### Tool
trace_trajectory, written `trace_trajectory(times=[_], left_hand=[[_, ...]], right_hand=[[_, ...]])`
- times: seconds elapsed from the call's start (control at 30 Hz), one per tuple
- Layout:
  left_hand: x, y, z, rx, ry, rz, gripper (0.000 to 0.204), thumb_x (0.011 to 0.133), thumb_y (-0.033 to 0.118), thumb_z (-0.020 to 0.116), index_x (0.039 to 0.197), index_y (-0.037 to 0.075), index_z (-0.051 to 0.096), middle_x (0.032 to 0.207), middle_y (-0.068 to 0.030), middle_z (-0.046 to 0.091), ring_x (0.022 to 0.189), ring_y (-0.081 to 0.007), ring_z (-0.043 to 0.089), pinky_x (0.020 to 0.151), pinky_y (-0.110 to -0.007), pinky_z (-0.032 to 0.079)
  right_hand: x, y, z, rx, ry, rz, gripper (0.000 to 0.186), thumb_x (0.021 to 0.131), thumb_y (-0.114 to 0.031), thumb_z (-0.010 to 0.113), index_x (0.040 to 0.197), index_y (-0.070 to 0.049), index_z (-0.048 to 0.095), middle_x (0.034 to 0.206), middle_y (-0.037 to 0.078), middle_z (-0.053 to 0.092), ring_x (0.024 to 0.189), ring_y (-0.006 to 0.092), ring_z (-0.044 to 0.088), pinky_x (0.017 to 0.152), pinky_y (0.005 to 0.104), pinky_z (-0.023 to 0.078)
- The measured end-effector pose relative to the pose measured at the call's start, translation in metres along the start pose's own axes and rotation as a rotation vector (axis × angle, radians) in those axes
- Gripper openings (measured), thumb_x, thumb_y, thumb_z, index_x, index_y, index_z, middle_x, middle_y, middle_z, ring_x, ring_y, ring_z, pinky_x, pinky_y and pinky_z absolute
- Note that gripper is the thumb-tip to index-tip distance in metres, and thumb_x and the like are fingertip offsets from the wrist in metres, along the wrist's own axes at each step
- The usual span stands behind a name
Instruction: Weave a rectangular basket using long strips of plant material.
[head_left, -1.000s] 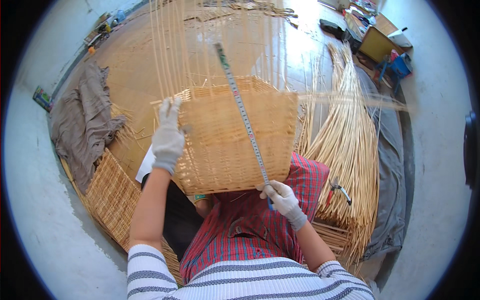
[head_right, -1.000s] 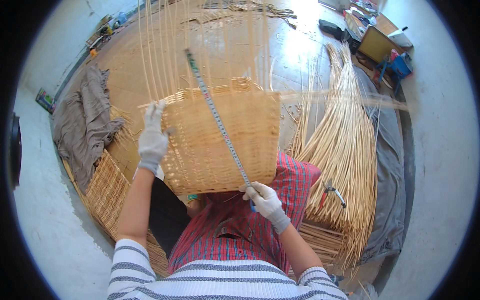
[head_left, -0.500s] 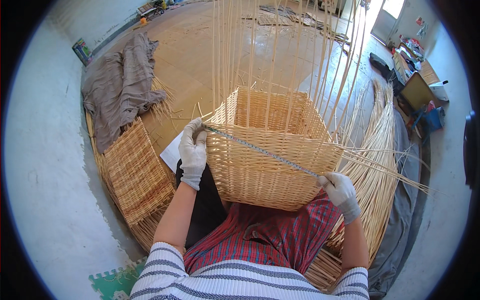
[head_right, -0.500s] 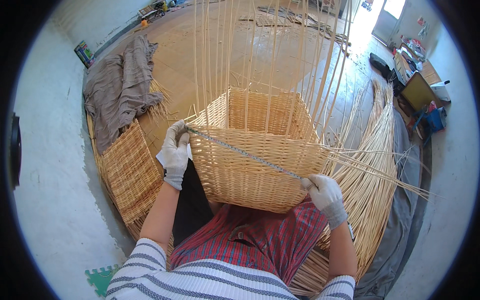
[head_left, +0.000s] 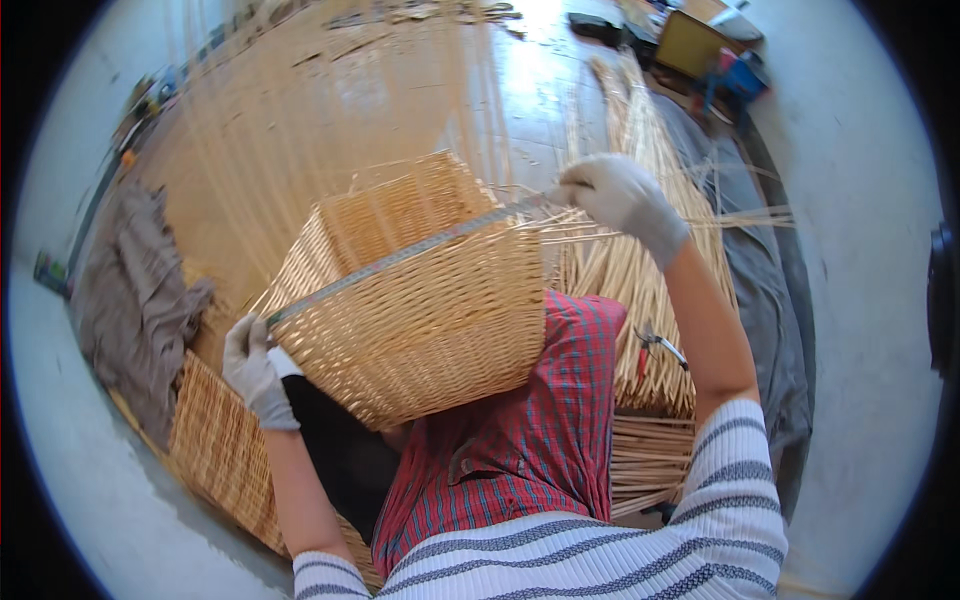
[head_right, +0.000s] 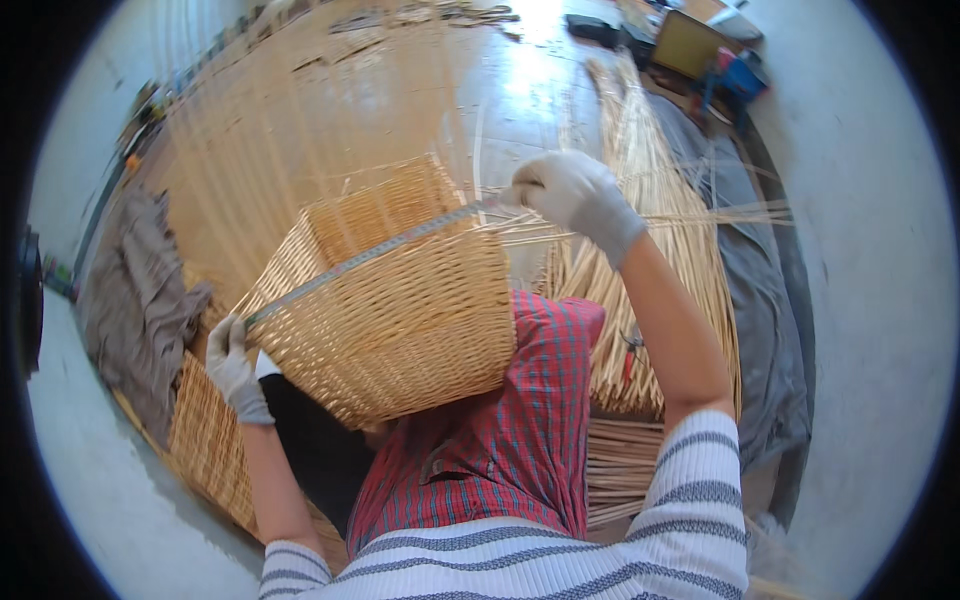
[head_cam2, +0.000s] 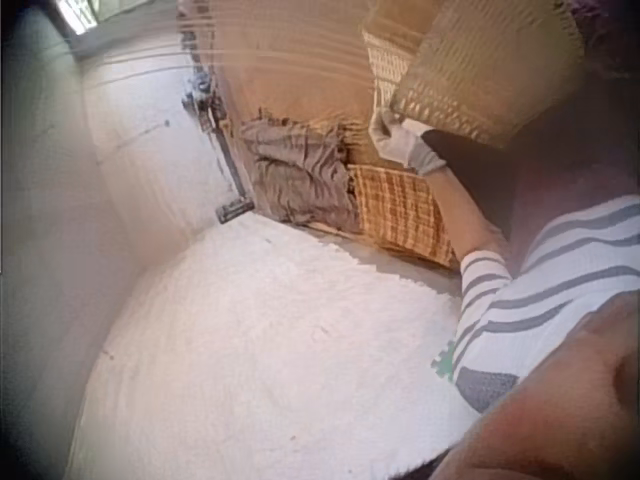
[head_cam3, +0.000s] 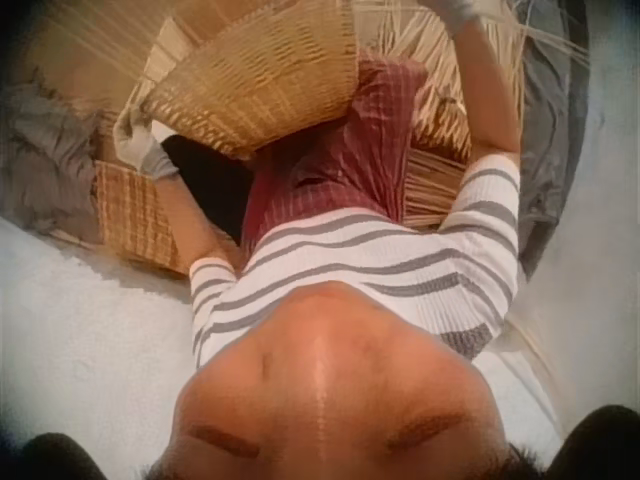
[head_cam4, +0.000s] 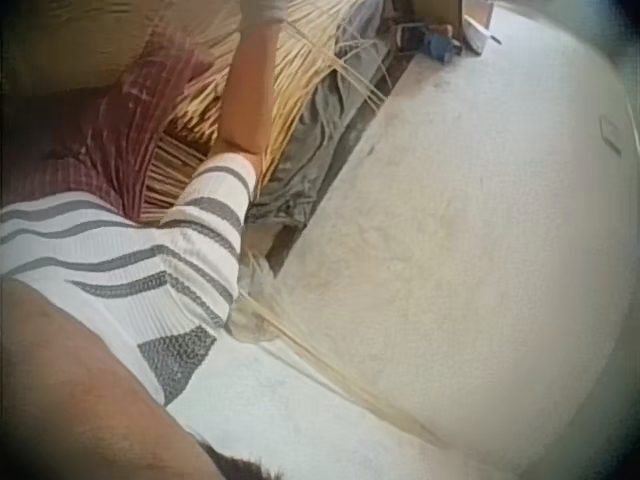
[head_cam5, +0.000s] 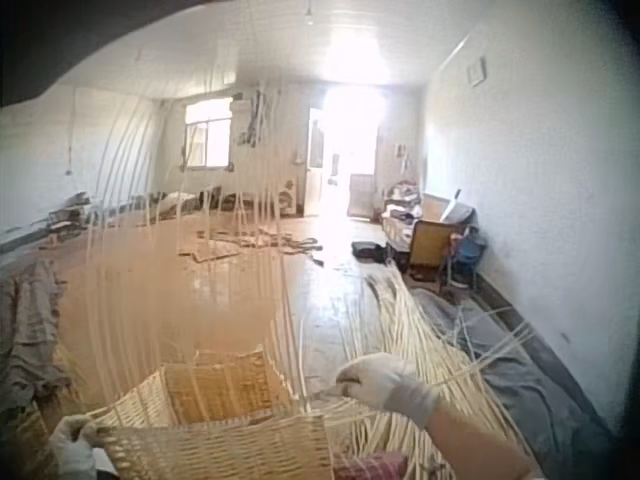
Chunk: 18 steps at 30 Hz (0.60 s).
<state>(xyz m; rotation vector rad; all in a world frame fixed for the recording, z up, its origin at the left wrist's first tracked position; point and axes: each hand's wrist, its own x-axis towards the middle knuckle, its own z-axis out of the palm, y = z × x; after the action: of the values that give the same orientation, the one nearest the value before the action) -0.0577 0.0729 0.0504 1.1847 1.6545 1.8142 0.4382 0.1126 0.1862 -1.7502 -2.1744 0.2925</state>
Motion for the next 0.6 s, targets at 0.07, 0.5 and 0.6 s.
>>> trace_trajectory(times=[0.07, 0.5, 0.6], left_hand=[[0.005, -0.009, 0.005, -0.013, -0.035, -0.009, 0.013, 0.093, 0.006, 0.072, 0.105, 0.0, 0.071, 0.095, -0.0031, 0.07, 0.086, -0.0108, 0.062, 0.077, -0.024, 0.052], [0.008, -0.011, -0.001, 0.102, -0.01, -0.029, 0.018, 0.096, 0.016, 0.071, 0.11, 0.004, 0.072, 0.094, 0.0013, 0.07, 0.081, -0.0072, 0.06, 0.071, -0.022, 0.05], [0.006, -0.007, -0.003, 0.126, -0.034, 0.008, 0.016, 0.096, 0.013, 0.07, 0.11, 0.004, 0.071, 0.095, -0.0011, 0.071, 0.08, -0.0089, 0.064, 0.066, -0.023, 0.055]], right_hand=[[0.01, 0.026, 0.004, -0.025, -0.102, 0.087, 0.034, 0.089, -0.033, 0.068, 0.099, -0.001, 0.075, 0.09, 0.02, 0.072, 0.083, 0.0339, 0.07, 0.078, 0.0425, 0.054], [0.004, 0.049, 0.026, 0.036, -0.248, 0.147, 0.039, 0.087, -0.038, 0.071, 0.104, -0.004, 0.076, 0.093, 0.018, 0.074, 0.089, 0.0334, 0.07, 0.082, 0.0393, 0.054], [-0.002, 0.052, 0.027, 0.061, -0.221, 0.116, 0.036, 0.088, -0.039, 0.072, 0.102, -0.006, 0.076, 0.092, 0.015, 0.074, 0.089, 0.0307, 0.07, 0.081, 0.0379, 0.054]])
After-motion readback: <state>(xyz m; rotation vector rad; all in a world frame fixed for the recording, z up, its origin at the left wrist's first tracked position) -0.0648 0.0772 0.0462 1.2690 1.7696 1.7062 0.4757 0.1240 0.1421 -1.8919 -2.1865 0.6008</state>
